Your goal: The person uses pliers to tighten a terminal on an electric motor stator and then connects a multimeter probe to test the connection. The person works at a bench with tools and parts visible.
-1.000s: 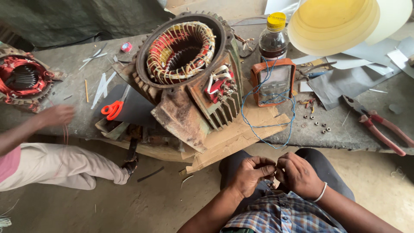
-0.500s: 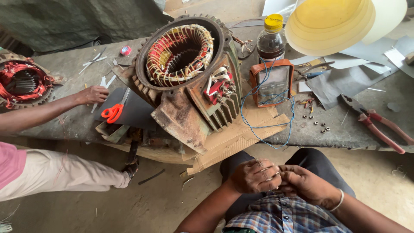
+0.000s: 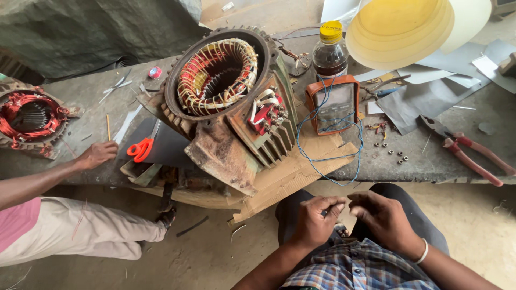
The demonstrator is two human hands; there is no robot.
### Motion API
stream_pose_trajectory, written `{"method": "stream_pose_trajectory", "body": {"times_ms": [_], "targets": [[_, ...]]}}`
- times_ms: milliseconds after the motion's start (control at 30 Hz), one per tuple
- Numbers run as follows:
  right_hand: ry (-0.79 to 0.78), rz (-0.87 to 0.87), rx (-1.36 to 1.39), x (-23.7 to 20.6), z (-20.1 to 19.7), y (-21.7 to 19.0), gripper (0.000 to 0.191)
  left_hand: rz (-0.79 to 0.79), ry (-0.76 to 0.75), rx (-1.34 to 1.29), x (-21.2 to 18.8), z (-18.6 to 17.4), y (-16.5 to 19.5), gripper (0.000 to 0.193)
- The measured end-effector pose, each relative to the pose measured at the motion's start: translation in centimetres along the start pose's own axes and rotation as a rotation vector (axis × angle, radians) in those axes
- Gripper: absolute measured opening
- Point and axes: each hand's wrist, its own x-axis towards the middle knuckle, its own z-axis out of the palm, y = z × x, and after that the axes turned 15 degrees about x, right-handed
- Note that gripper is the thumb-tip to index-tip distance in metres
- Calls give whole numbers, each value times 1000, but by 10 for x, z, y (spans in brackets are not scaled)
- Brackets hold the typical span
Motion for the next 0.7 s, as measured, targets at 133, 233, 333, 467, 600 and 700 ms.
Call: {"method": "stream_pose_trajectory", "body": {"times_ms": [133,233,333,467,600,700], "targets": [[66,131,-23,-8,8,9,21,65,-10,35,-5,-2,5,13],[32,75,28,-9,7,11,16,114,-39,70,-6,-5,7,16],[-34,19,32,-9,6,12,18,150,-32,65,-9,-9,8,14],[-60,1,23,-11,13,15,19,111,-37,27,-13,-10,6,14],[-45,-5,65,-12,20,17,21,211,17,144,-16,-11,-1,16],[6,172,57,-13,25,18,22,206,30,139,-18,-11,-7,13]]}}
